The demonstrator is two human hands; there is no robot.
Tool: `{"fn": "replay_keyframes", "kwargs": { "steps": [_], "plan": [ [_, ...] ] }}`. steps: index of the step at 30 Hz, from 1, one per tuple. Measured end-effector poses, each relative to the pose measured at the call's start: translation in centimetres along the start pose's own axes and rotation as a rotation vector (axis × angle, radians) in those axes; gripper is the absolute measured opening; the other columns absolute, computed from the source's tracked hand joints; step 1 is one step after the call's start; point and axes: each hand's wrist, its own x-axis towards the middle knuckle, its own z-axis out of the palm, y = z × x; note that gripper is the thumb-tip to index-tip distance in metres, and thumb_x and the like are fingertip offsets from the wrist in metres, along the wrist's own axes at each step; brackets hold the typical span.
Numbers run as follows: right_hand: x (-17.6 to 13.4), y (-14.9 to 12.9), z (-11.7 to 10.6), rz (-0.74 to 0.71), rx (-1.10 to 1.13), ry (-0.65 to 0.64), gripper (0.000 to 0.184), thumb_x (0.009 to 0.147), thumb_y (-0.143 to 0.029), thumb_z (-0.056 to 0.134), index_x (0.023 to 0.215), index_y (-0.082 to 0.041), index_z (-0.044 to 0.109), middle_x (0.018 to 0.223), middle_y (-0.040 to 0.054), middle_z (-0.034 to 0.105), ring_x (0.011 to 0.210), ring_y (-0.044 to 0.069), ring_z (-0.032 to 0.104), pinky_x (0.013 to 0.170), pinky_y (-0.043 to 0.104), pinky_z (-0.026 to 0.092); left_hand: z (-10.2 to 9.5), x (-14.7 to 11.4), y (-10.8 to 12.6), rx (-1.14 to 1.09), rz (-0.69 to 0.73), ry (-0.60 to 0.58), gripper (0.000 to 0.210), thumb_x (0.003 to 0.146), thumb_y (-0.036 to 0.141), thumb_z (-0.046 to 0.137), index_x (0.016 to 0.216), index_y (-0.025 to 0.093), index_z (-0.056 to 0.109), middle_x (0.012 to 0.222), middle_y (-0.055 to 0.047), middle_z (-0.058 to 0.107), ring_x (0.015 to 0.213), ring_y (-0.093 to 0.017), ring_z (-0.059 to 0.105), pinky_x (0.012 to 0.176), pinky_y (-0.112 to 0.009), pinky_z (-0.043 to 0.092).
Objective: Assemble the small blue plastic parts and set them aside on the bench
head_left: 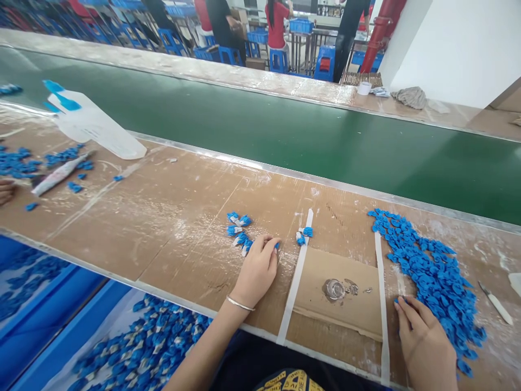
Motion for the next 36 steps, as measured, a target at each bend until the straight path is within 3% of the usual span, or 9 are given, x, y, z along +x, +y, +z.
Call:
{"fn": "replay_keyframes", "kwargs": {
  "steps": [7, 9, 11, 14, 19, 25, 29, 33, 36],
  "plan": [
    [0.7, 1.1, -0.8, -0.269, -0.168, -0.041, 0.041, 0.094, -0.013, 0.031, 0.084, -0.012, 0.071, 0.095, 0.0158, 0.07, 0.096, 0.032, 0.061, 0.079, 0.046, 0.048, 0.2, 0.2, 0.2, -0.117, -0.026, -0.035, 0.015, 0.093, 0.016, 0.046, 0.099, 0.016, 0.06, 0.098, -0.009, 0.062, 0.095, -0.024, 0.06, 0.085, -0.039, 0.052],
    [1.1, 0.9, -0.8, -0.206, -0.109, -0.028, 0.043, 0.096, -0.017, 0.03, 0.083, -0.014, 0.07, 0.094, 0.015, 0.07, 0.095, 0.031, 0.061, 0.079, 0.045, 0.049, 0.0, 0.0, 0.4, -0.234, -0.004, -0.035, 0.017, 0.094, 0.016, 0.047, 0.104, 0.017, 0.06, 0.1, -0.008, 0.066, 0.097, -0.022, 0.06, 0.088, -0.038, 0.051],
    [1.7, -0.1, -1.0, -0.054, -0.001, 0.021, 0.039, 0.099, -0.028, 0.033, 0.089, -0.015, 0.068, 0.094, 0.0143, 0.069, 0.093, 0.03, 0.061, 0.079, 0.045, 0.049, 0.0, -0.4, 0.6, -0.322, 0.019, -0.064, 0.02, 0.095, 0.017, 0.047, 0.11, 0.018, 0.06, 0.103, -0.007, 0.068, 0.099, -0.02, 0.061, 0.09, -0.037, 0.051],
    [3.1, -3.0, -1.6, 0.11, 0.209, 0.07, 0.032, 0.098, -0.042, 0.044, 0.103, -0.016, 0.063, 0.098, 0.0123, 0.067, 0.091, 0.027, 0.062, 0.08, 0.042, 0.049, 0.3, -0.8, 0.7, -0.288, 0.027, -0.07, 0.024, 0.096, 0.017, 0.045, 0.11, 0.019, 0.064, 0.111, -0.009, 0.067, 0.104, -0.022, 0.059, 0.093, -0.041, 0.05],
    [5.5, -8.0, -1.8, -0.109, 0.474, 0.01, 0.022, 0.097, -0.029, 0.051, 0.117, -0.022, 0.057, 0.108, 0.0065, 0.068, 0.099, 0.021, 0.064, 0.086, 0.037, 0.049, 0.6, -0.7, 0.5, -0.022, 0.021, 0.001, 0.03, 0.097, 0.017, 0.041, 0.113, 0.014, 0.065, 0.117, -0.014, 0.061, 0.108, -0.028, 0.052, 0.095, -0.047, 0.048],
    [6.5, -9.1, -1.4, -0.147, 0.582, -0.045, 0.022, 0.095, -0.021, 0.052, 0.115, -0.023, 0.059, 0.108, 0.0042, 0.069, 0.097, 0.019, 0.065, 0.084, 0.035, 0.052, 0.5, -0.8, 0.4, -0.034, 0.037, -0.088, 0.031, 0.094, 0.016, 0.044, 0.12, 0.014, 0.061, 0.105, -0.013, 0.059, 0.097, -0.027, 0.054, 0.087, -0.045, 0.052],
    [6.0, -10.0, -2.0, 0.05, 0.85, -0.073, 0.019, 0.09, -0.022, 0.061, 0.109, -0.025, 0.063, 0.106, 0.0038, 0.07, 0.1, 0.018, 0.065, 0.085, 0.031, 0.055, 0.0, -0.8, 1.4, -0.364, -0.088, -0.115, 0.026, 0.09, 0.016, 0.049, 0.112, 0.016, 0.063, 0.105, -0.011, 0.062, 0.1, -0.024, 0.058, 0.091, -0.044, 0.051],
    [5.3, -11.4, -2.7, 0.459, 1.348, -0.051, 0.021, 0.086, -0.026, 0.068, 0.107, -0.024, 0.065, 0.106, 0.0076, 0.072, 0.099, 0.02, 0.068, 0.082, 0.03, 0.058, -1.2, -1.2, 4.3, -1.027, -0.389, -0.293, 0.024, 0.084, 0.026, 0.064, 0.107, 0.018, 0.064, 0.099, -0.008, 0.066, 0.09, -0.02, 0.063, 0.085, -0.037, 0.054],
    [5.6, -12.1, -3.3, 0.619, 1.569, 0.012, 0.021, 0.082, -0.033, 0.073, 0.1, -0.023, 0.069, 0.098, 0.0095, 0.074, 0.091, 0.022, 0.071, 0.077, 0.031, 0.06, -1.6, -1.7, 7.0, -1.494, -0.6, -0.406, 0.038, 0.074, 0.033, 0.078, 0.105, 0.016, 0.063, 0.092, -0.006, 0.069, 0.079, -0.017, 0.066, 0.076, -0.031, 0.055]
  ]
}}
